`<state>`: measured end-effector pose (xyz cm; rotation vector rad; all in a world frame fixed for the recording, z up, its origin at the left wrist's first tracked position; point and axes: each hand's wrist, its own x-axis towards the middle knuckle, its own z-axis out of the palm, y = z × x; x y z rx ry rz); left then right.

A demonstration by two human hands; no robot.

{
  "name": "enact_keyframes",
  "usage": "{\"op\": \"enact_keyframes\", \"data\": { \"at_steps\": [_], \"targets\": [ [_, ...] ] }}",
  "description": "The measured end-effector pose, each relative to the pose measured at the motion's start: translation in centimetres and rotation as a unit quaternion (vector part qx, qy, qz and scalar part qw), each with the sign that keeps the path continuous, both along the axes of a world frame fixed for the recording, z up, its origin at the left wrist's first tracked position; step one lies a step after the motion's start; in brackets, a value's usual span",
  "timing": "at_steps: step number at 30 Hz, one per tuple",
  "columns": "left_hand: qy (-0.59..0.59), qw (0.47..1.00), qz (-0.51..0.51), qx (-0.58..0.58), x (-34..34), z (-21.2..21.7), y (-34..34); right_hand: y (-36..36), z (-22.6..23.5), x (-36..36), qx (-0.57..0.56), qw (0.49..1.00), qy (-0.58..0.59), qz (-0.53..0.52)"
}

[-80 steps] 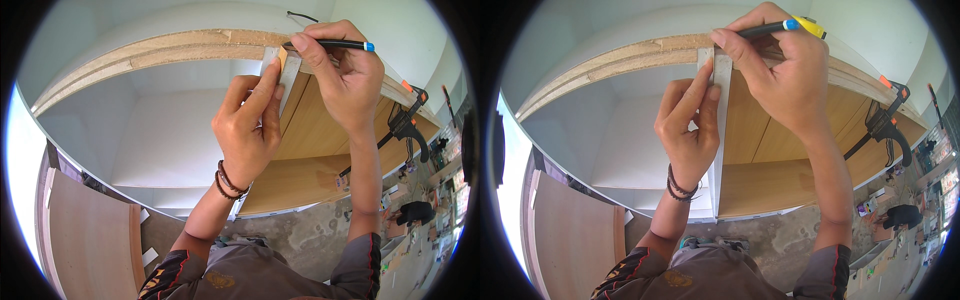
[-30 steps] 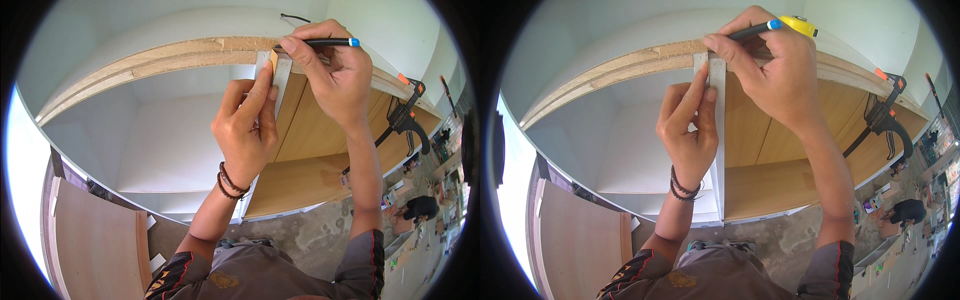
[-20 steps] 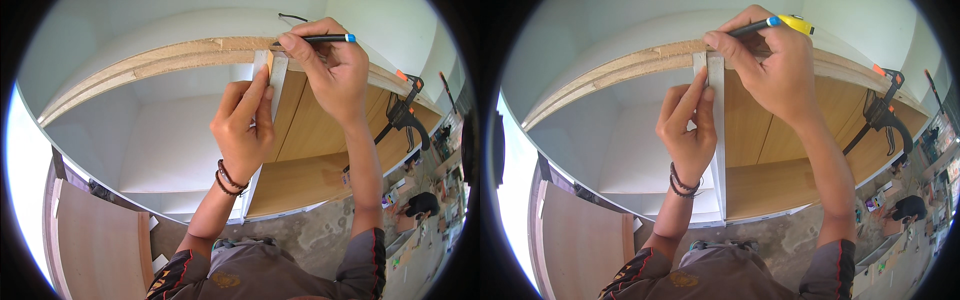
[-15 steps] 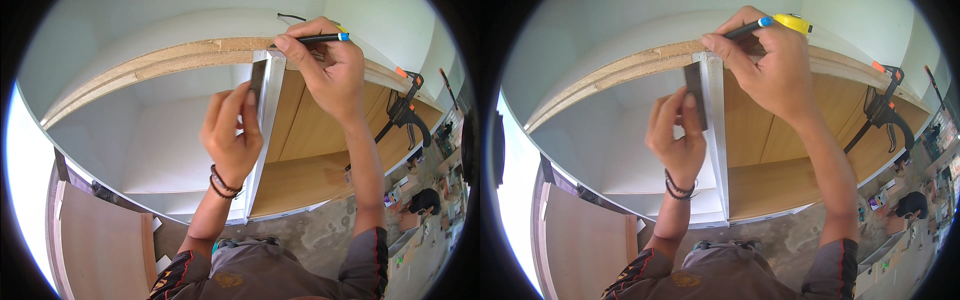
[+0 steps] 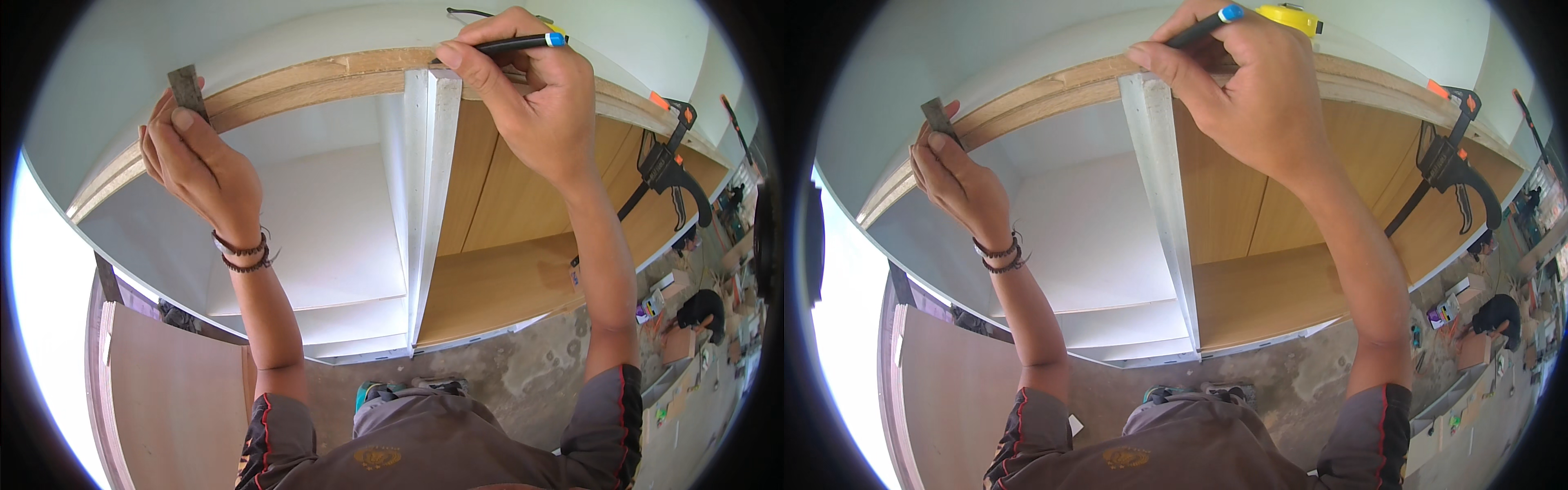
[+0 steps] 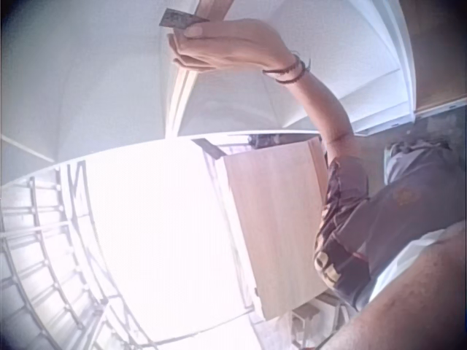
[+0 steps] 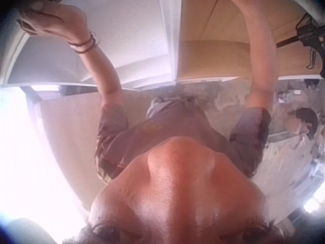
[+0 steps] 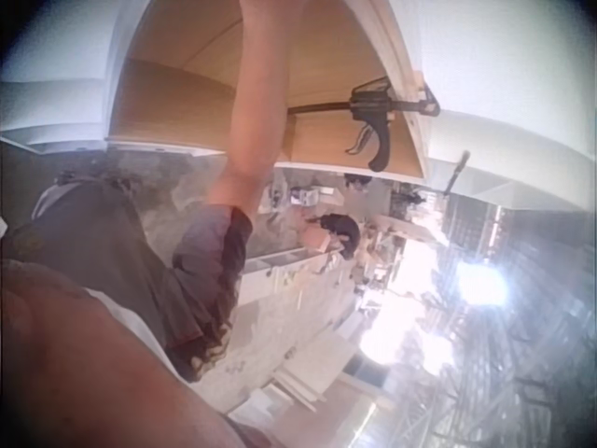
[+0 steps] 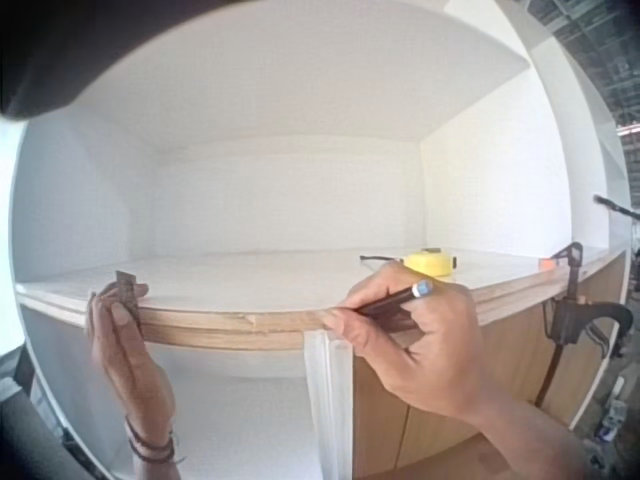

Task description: The person measures and marks a wooden cabinet structure using a tape measure and a pencil. The person also uses a clamp to hold a wooden piece in place on the cabinet frame.

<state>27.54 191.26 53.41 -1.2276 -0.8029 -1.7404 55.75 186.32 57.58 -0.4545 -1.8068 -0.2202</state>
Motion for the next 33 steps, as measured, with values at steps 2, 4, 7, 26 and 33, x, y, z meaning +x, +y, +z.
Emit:
{"op": "enact_keyframes", "data": {
  "at_steps": [2, 4, 7, 26, 33],
  "targets": [
    [0.002, 0.999, -0.016, -0.029, -0.3, 0.0, 0.3, 0.1, 0.0, -0.1, 0.001, 1.0, 0.012, 0.017],
    [-0.011, 0.998, -0.045, -0.049, -0.5, -0.1, 0.4, 0.4, -0.2, -0.1, -0.002, 1.0, 0.012, 0.026],
    [-0.001, 0.999, -0.036, -0.019, -0.4, 0.1, 0.8, 0.6, -0.2, 0.2, 0.01, 1.0, -0.003, 0.011],
    [0.019, 0.998, -0.043, 0.031, -0.5, 0.1, 1.7, 0.0, -0.1, -0.1, -0.03, 0.999, 0.004, 0.029],
    [0.02, 0.998, -0.049, 0.034, -0.5, 0.0, 1.7, -0.1, 0.1, -0.1, -0.012, 1.0, -0.009, 0.009]
  ]
}}
